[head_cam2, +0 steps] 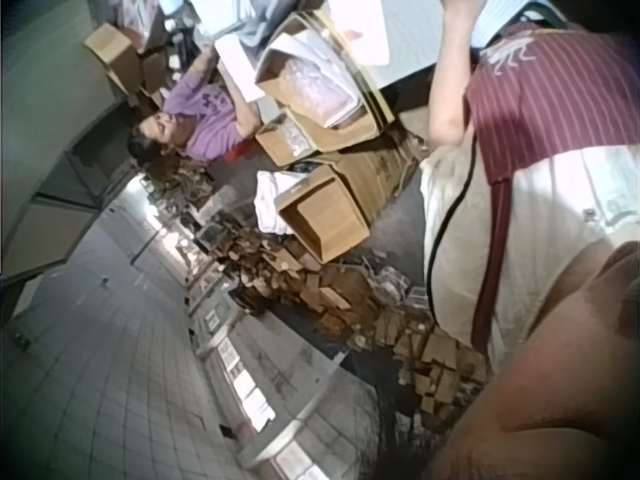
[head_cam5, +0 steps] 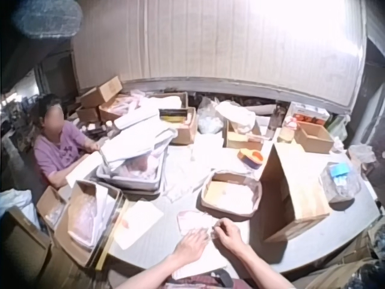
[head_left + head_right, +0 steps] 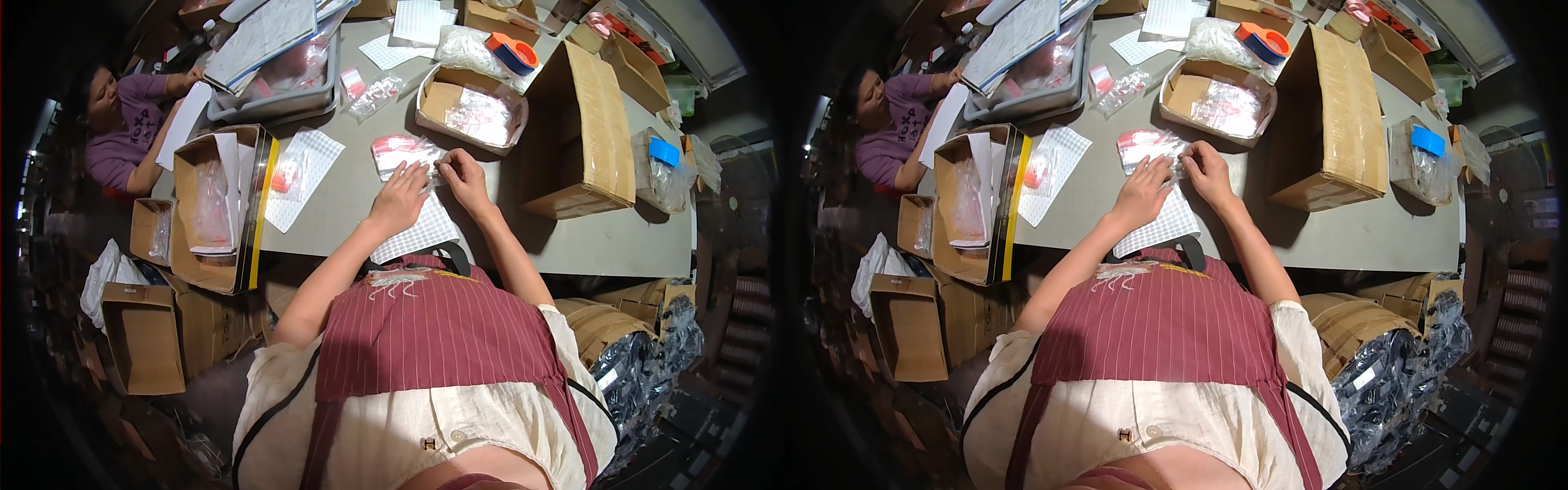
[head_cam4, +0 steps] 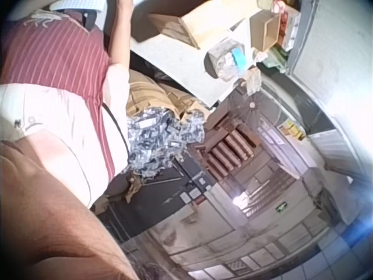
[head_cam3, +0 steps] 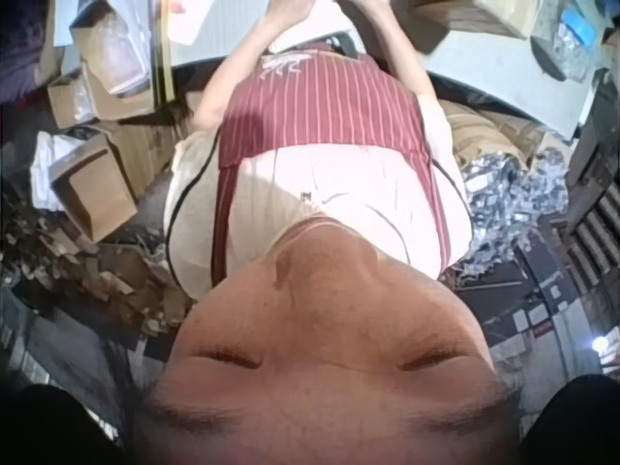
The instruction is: The person peels small circular stickers from a sheet and applies them to small plastic bags containing small parts. They then place the bags back onto the cluttered table and repeat the process with additional bags and stickers.
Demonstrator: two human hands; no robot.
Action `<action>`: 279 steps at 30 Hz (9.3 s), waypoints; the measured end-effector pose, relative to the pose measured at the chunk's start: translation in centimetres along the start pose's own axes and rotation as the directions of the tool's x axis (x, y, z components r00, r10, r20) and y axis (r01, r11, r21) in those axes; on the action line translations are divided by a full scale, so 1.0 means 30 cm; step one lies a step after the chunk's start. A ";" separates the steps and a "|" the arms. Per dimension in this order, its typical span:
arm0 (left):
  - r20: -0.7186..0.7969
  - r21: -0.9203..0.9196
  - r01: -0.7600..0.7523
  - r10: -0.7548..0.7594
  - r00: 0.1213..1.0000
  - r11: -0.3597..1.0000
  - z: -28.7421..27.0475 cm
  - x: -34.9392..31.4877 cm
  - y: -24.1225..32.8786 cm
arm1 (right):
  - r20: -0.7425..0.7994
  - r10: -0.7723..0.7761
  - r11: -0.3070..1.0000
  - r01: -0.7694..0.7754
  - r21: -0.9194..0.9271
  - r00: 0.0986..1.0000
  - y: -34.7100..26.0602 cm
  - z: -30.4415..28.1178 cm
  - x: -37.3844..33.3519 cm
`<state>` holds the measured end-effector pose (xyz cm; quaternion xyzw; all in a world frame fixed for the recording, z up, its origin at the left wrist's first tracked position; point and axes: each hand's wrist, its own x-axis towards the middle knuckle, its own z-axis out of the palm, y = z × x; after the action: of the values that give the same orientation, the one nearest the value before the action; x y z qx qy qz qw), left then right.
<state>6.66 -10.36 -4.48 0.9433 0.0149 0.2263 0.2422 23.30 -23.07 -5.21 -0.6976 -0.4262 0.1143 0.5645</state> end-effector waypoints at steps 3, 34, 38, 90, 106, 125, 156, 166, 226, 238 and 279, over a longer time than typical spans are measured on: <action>0.051 -0.078 0.065 -0.061 0.997 0.995 -0.019 0.018 -0.005 | 0.071 0.237 0.919 -0.247 0.308 0.969 0.021 -0.007 0.003; 0.125 -0.014 -0.078 0.079 0.989 0.997 -0.030 0.028 -0.020 | 0.414 0.504 0.855 -0.368 -0.365 0.758 -0.076 -0.106 0.091; 0.112 -0.009 -0.071 0.072 0.991 0.997 -0.026 0.026 -0.019 | 0.252 0.420 0.787 -0.212 -0.579 0.872 -0.097 -0.080 0.072; 0.117 -0.030 -0.044 0.048 0.992 0.999 -0.027 0.029 -0.021 | 0.317 0.376 0.785 -0.118 -0.608 0.871 -0.104 -0.116 0.093; 0.109 -0.070 -0.021 0.028 0.994 0.997 -0.027 0.037 -0.022 | -0.364 -0.108 0.775 -0.151 -0.613 0.925 -0.172 -0.243 0.215; 0.096 -0.270 0.166 -0.145 0.985 0.948 -0.022 0.045 -0.033 | 0.410 0.649 0.598 -0.763 0.247 0.641 -0.139 -0.046 -0.210; -0.008 -0.351 0.041 -0.046 0.999 0.936 -0.007 0.201 -0.151 | 0.480 -0.183 0.825 0.400 -0.400 0.858 -0.133 -0.074 0.006; 0.239 -0.508 0.286 -0.186 0.953 0.812 -0.013 0.204 -0.205 | 0.291 0.270 0.944 -0.193 -0.267 0.918 -0.097 -0.130 0.009; 0.478 -0.803 0.542 -0.275 0.834 0.249 0.015 0.208 -0.197 | 0.031 0.067 0.950 -0.054 -0.308 0.997 -0.133 -0.119 -0.019; 0.523 -0.654 0.619 -0.330 0.785 0.435 -0.011 0.232 -0.179 | -0.071 0.145 0.942 -0.160 -0.296 0.987 -0.147 -0.120 -0.042; 0.172 -0.416 0.179 -0.116 0.978 0.892 -0.018 0.151 -0.159 | 0.145 0.288 0.923 -0.234 -0.305 0.947 -0.107 -0.186 0.126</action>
<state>10.89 -5.28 -4.36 0.8767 0.0191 0.1370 0.4607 27.68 -24.18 0.72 -0.8082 -0.3921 0.1915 0.3955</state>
